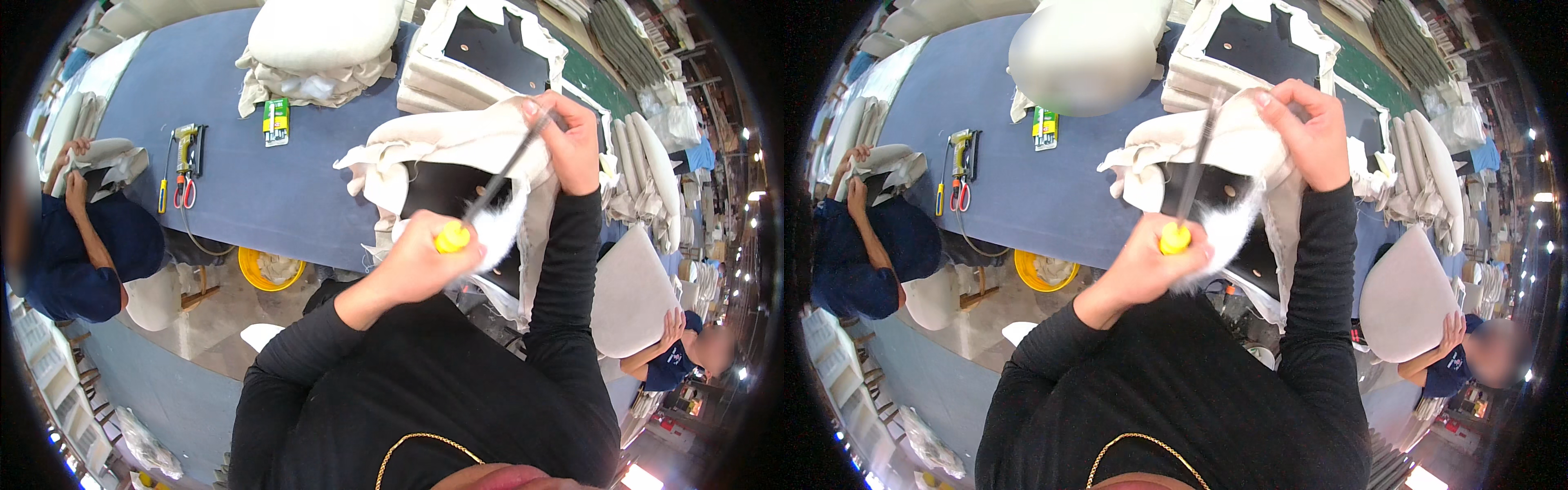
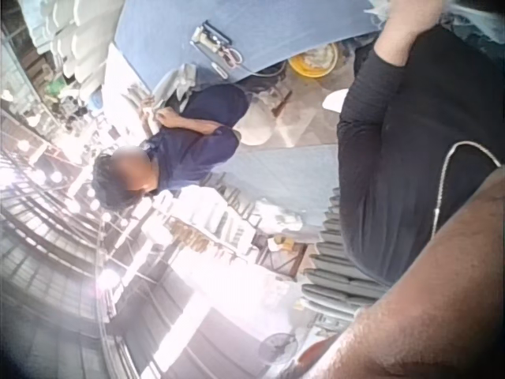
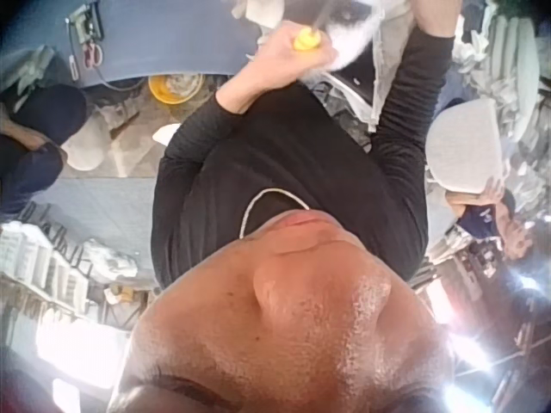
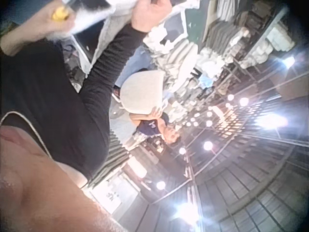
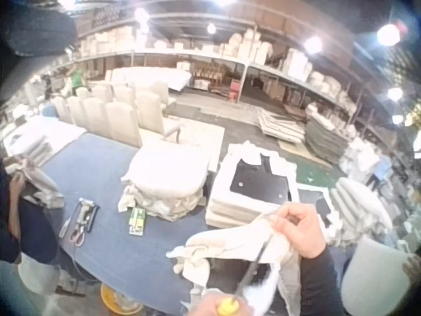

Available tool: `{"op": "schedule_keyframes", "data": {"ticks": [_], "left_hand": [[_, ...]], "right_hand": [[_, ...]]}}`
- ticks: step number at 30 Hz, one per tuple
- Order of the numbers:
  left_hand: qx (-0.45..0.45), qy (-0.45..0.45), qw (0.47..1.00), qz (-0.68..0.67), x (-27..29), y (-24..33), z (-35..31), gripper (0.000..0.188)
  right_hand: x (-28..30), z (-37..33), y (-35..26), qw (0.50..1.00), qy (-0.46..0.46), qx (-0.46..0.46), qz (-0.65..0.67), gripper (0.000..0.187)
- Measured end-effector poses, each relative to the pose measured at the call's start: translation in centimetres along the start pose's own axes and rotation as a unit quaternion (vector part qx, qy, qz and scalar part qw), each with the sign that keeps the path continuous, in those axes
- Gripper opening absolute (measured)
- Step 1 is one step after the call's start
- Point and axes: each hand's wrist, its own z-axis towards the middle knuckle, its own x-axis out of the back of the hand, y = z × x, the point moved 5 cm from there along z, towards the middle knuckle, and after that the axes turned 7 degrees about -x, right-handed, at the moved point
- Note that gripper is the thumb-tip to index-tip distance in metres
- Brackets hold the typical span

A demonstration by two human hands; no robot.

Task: The person walks to a workbench and begins upholstering a seat cushion. They use a screwdriver to pry and remove old fabric, then use a staple gun to attach new fabric to the cushion. The person repeatedly pulls and staples the fabric to secure it.

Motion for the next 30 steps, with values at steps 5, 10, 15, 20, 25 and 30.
{"op": "schedule_keyframes", "data": {"ticks": [5,10,15,20,25,30], "left_hand": [[-0.062,0.11,0.979,0.158,3.3,2.2,2.9,0.034],[-0.078,0.154,0.97,0.171,2.8,3.4,4.8,0.028],[-0.048,0.018,0.953,-0.297,2.0,2.5,2.4,0.024],[-0.106,0.139,0.918,-0.357,8.8,4.1,1.4,0.019],[-0.371,-0.187,0.72,-0.556,11.5,11.4,1.5,0.013],[-0.289,0.022,0.933,-0.212,10.7,12.5,1.5,0.039]], "right_hand": [[-2.7,-0.7,-2.7,0.998,-0.041,0.028,0.027,0.02],[-5.0,-0.5,-4.9,0.995,-0.044,0.075,-0.046,0.019],[-4.0,1.1,-2.6,0.999,-0.032,0.037,-0.011,0.023],[-3.4,0.3,-3.2,0.997,-0.068,0.043,0.019,0.024],[-4.4,-4.2,-5.7,0.993,-0.092,0.064,0.028,0.022],[-4.6,-6.8,-7.0,0.985,-0.062,-0.024,0.161,0.018]]}}
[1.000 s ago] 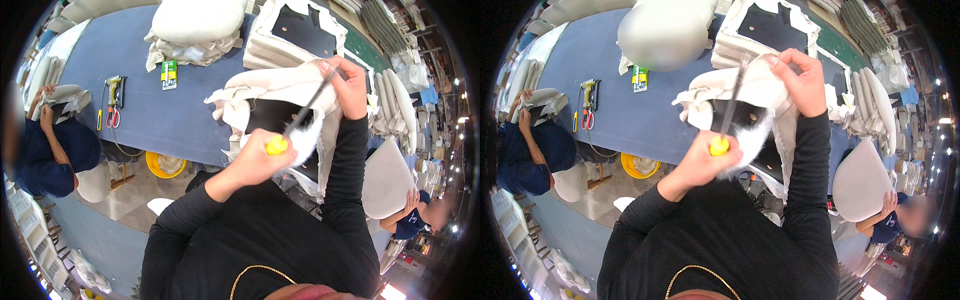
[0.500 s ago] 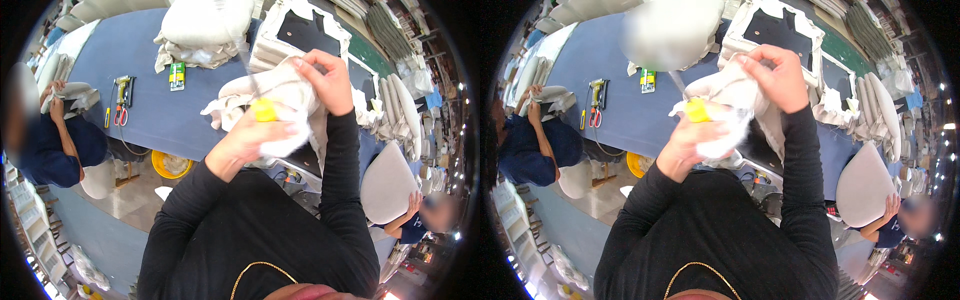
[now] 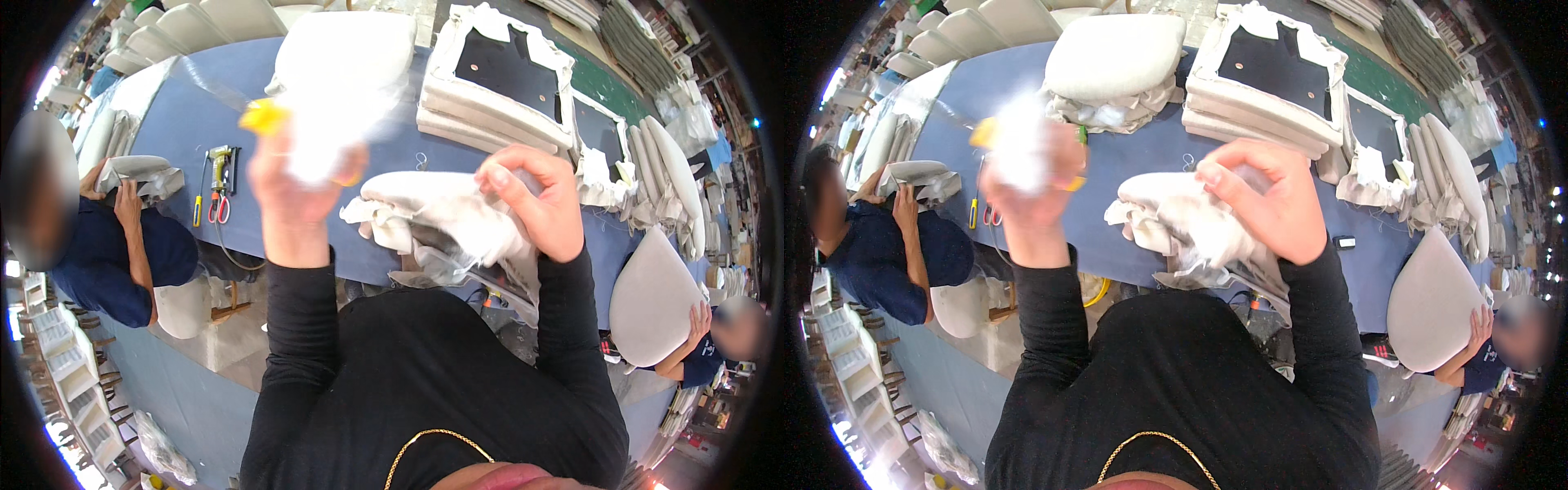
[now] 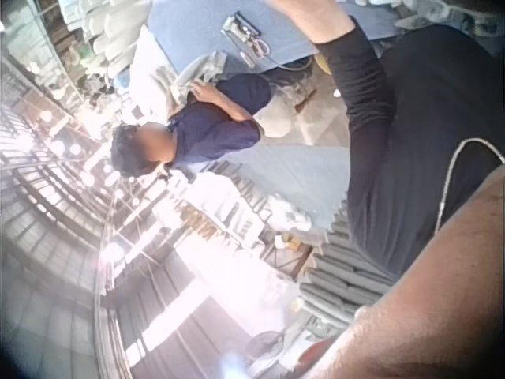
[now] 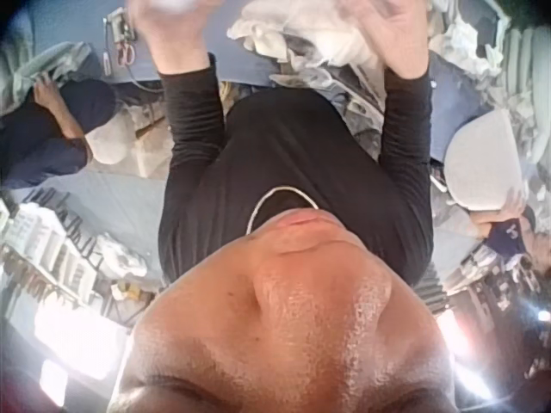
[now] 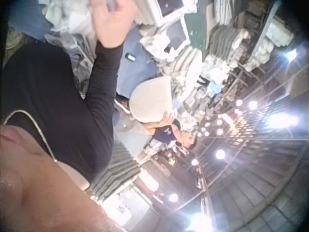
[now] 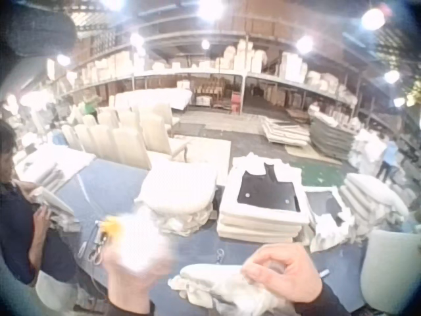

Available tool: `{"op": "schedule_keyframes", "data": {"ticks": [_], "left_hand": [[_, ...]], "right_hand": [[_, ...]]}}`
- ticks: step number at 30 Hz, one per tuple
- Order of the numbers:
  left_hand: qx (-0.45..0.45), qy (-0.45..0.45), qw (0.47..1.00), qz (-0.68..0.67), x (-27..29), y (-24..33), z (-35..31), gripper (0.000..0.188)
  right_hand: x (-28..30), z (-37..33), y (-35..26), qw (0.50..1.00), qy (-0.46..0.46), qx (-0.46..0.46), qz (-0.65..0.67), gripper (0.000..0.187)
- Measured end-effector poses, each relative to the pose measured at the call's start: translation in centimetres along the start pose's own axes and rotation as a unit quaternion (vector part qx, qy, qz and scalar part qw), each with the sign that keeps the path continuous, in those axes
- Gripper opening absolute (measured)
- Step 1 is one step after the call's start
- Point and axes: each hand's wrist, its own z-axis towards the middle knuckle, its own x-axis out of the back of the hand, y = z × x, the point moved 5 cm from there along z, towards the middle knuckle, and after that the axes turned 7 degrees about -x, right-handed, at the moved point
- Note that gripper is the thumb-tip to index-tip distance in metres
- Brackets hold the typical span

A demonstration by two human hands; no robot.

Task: The person walks to a workbench and begins upholstering a seat cushion. They use a screwdriver to pry and remove old fabric, then use a staple gun to attach new fabric to the cushion. The person repeatedly pulls and staples the fabric to secure it.

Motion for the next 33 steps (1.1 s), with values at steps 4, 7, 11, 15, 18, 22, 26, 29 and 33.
{"op": "schedule_keyframes", "data": {"ticks": [4,7,11,15,18,22,26,29,33], "left_hand": [[0.196,-0.021,0.944,0.266,-4.1,-4.9,-0.1,0.02],[0.237,-0.067,0.929,0.276,-5.4,-6.9,-0.9,0.021],[0.247,-0.095,0.893,0.363,-5.5,-10.3,-1.9,0.023],[0.198,-0.057,0.923,0.325,-4.7,-12.2,-2.6,0.02],[0.273,-0.005,0.924,0.267,-4.1,-13.0,-1.7,0.017],[0.235,-0.006,0.923,0.303,-2.7,-14.5,-1.0,0.018],[0.288,-0.128,0.889,0.332,-7.5,-17.4,-1.5,0.019],[0.309,-0.151,0.879,0.331,-9.4,-19.6,-1.4,0.018],[0.269,-0.167,0.839,0.442,-9.6,-20.8,-0.1,0.019]], "right_hand": [[-0.9,-1.8,-1.0,0.996,0.063,0.054,0.031,0.051],[-1.3,-3.4,-0.9,0.998,0.043,0.038,0.011,0.057],[1.2,-4.9,1.5,0.993,0.072,0.092,-0.012,0.043],[1.5,-5.3,3.8,0.991,0.132,0.013,0.023,0.028],[3.3,-6.2,7.1,0.935,0.207,-0.085,0.273,0.024],[6.0,-6.4,10.4,0.807,0.195,-0.101,0.549,0.031],[5.0,-7.3,13.9,0.741,0.081,-0.115,0.657,0.035],[3.7,-7.6,13.7,0.814,0.066,-0.151,0.557,0.034],[4.7,-8.3,12.9,0.891,0.138,-0.196,0.385,0.033]]}}
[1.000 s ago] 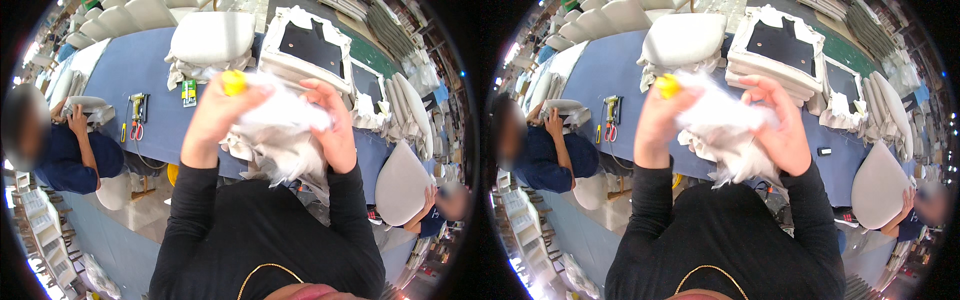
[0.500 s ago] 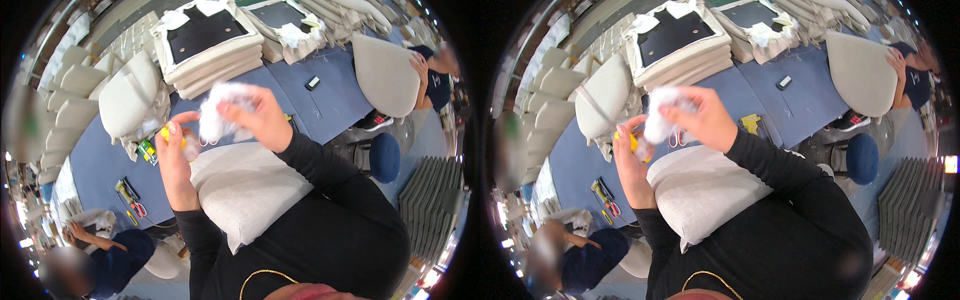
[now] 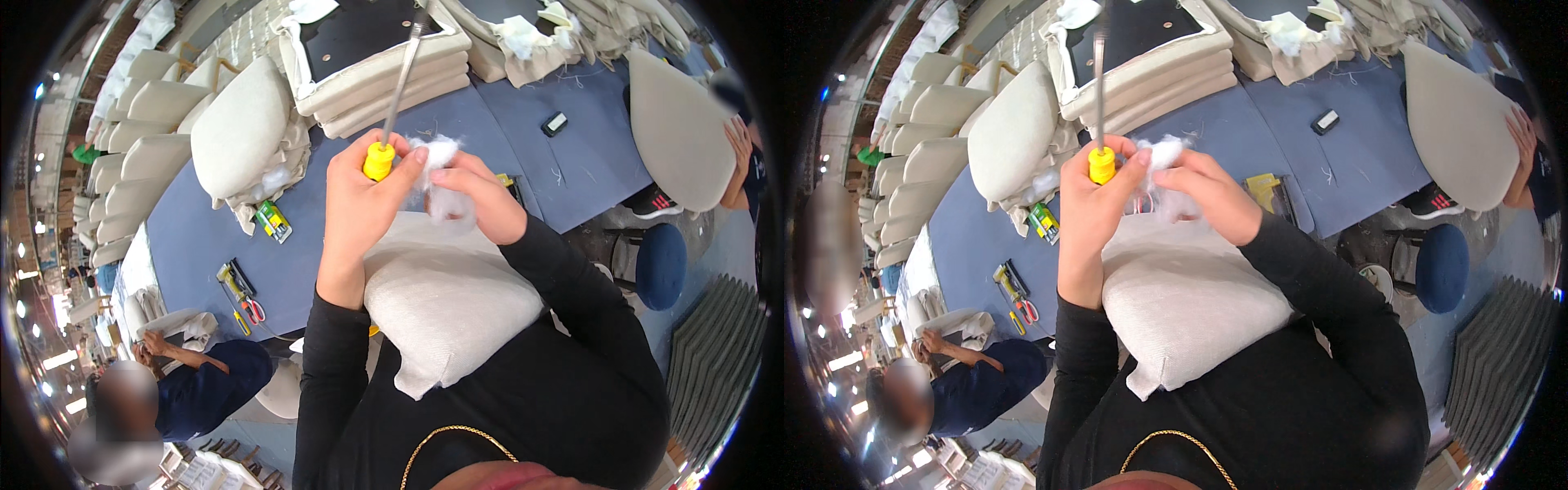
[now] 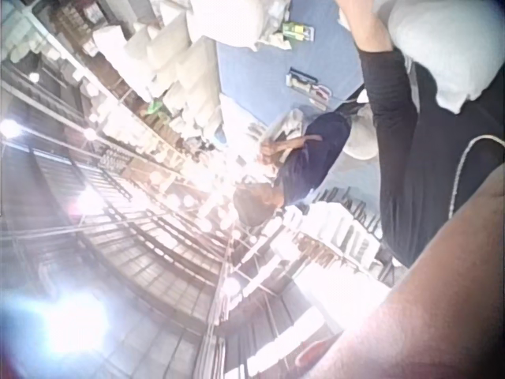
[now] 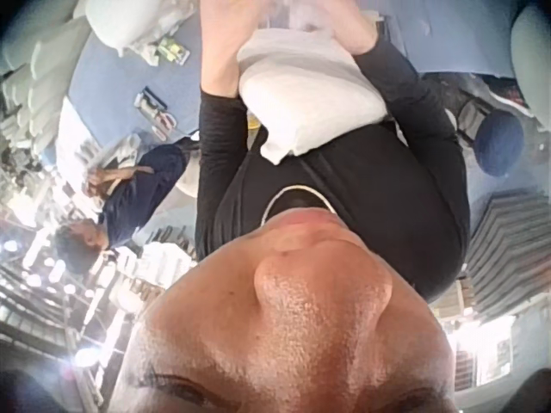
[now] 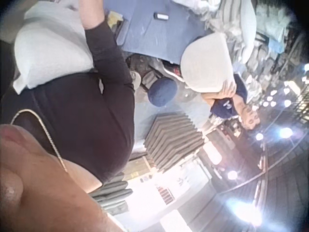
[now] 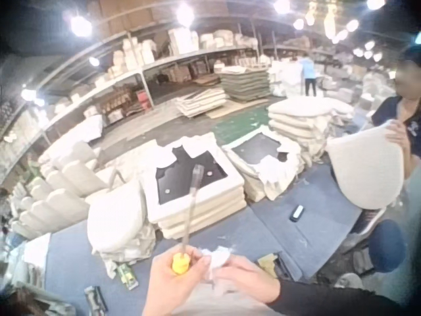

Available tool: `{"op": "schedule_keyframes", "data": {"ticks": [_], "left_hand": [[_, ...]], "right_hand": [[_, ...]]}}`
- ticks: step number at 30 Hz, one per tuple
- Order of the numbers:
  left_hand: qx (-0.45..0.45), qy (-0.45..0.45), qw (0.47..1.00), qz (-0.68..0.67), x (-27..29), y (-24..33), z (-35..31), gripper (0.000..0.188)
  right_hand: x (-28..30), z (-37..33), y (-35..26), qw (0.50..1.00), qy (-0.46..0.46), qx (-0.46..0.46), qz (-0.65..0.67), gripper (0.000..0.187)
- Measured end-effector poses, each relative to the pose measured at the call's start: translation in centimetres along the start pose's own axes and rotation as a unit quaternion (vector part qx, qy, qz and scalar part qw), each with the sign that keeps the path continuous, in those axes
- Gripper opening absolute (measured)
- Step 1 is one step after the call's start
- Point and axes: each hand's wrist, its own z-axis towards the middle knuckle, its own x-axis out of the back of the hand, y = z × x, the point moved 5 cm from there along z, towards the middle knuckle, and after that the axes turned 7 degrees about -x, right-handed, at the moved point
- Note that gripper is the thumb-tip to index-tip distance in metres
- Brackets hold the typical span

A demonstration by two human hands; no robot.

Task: The person walks to a workbench and begins upholstering a seat cushion. They use a screwdriver to pry and remove old fabric, then use a staple gun to attach new fabric to the cushion. The person repeatedly pulls and staples the fabric to secure it.

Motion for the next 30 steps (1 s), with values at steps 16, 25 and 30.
{"op": "schedule_keyframes", "data": {"ticks": [16,25,30], "left_hand": [[0.067,-0.047,0.996,0.033,0.6,-2.2,0.7,0.034],[0.093,0.315,0.944,0.019,13.5,-14.9,-1.6,0.029],[0.153,0.558,0.745,-0.332,21.0,-32.7,-7.2,0.03]], "right_hand": [[4.0,3.4,-0.5,0.996,-0.008,-0.016,-0.088,0.041],[-3.0,-5.0,-3.7,0.924,-0.002,0.107,-0.366,0.044],[-4.2,-4.5,-0.7,0.921,-0.04,0.02,-0.387,0.031]]}}
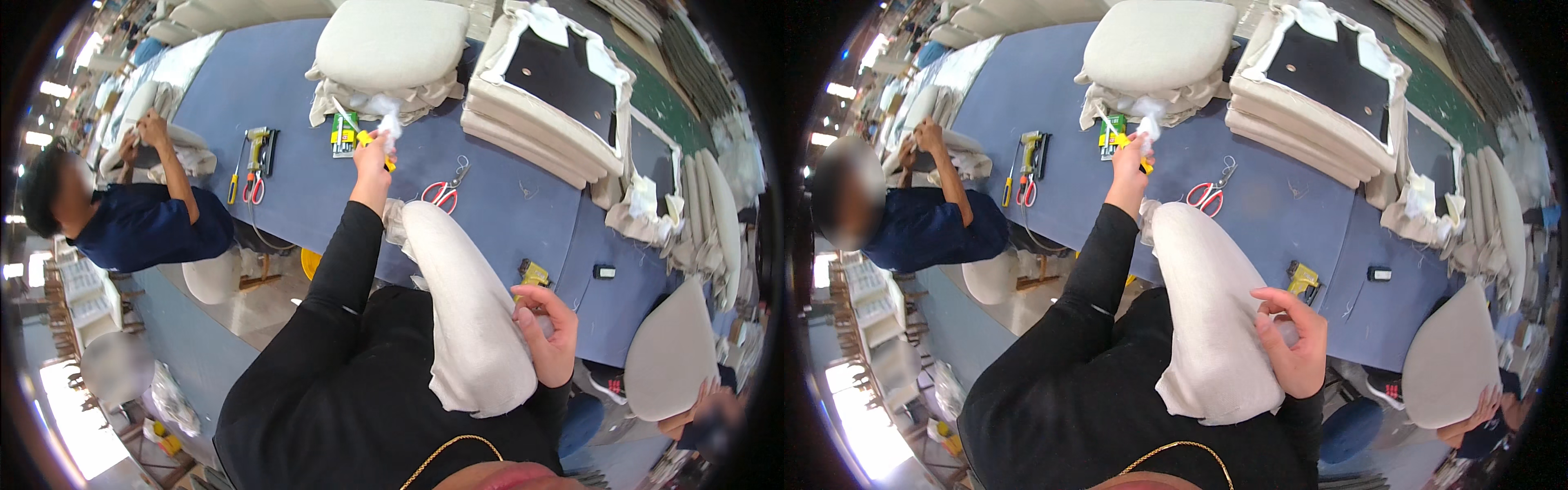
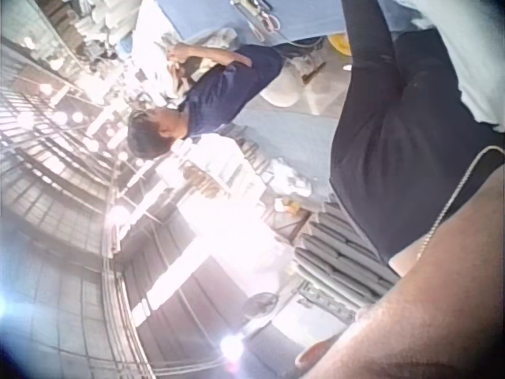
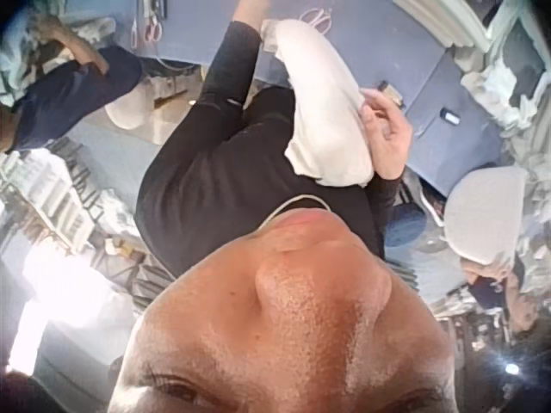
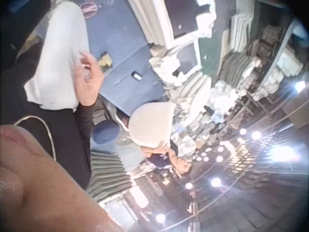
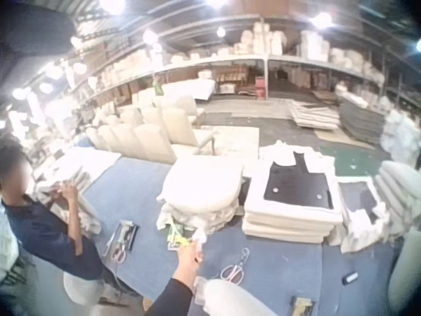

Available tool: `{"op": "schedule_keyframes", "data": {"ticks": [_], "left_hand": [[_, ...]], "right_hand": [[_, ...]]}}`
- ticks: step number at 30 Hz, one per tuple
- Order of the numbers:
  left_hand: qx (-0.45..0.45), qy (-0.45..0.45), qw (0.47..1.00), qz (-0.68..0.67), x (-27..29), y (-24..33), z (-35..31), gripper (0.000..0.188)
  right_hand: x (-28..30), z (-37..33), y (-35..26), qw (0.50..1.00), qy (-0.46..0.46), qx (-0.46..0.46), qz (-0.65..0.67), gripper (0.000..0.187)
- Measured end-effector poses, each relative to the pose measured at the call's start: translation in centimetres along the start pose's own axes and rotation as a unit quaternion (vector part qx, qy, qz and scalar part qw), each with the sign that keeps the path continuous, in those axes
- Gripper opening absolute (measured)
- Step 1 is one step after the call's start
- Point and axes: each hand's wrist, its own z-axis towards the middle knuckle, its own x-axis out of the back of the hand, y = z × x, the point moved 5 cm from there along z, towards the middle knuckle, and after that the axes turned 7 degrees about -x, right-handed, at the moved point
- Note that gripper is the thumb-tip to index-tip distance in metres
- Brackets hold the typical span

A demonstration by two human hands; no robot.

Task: The person walks to a workbench and begins upholstering a seat cushion. They use a screwdriver to pry and remove old fabric, then use a staple gun to attach new fabric to the cushion. The person repeatedly pulls and staples the fabric to secure it.

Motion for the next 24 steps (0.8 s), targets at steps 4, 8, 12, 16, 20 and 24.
{"op": "schedule_keyframes", "data": {"ticks": [4,8,12,16,20,24], "left_hand": [[0.033,0.13,0.987,-0.086,4.1,-3.6,7.3,0.021],[0.104,0.167,0.974,-0.113,4.9,-5.2,13.5,0.017],[0.071,0.164,0.967,-0.18,4.3,-6.6,21.5,0.032],[0.074,0.126,0.971,-0.19,-0.7,-7.7,26.5,0.031],[0.073,0.107,0.972,-0.197,0.1,-6.9,28.8,0.029],[0.11,-0.008,0.984,-0.14,2.4,-5.9,24.9,0.017]], "right_hand": [[-1.0,2.4,0.6,0.998,0.001,-0.062,-0.033,0.024],[-2.3,5.2,-0.1,0.994,-0.012,-0.092,-0.051,0.021],[-2.9,7.8,-0.1,0.987,-0.044,-0.133,-0.084,0.021],[-3.2,9.4,-0.2,0.981,-0.031,-0.163,-0.101,0.021],[-3.2,10.1,-0.9,0.98,-0.043,-0.166,-0.099,0.021],[-2.0,10.2,-1.1,0.983,0.037,-0.143,-0.106,0.022]]}}
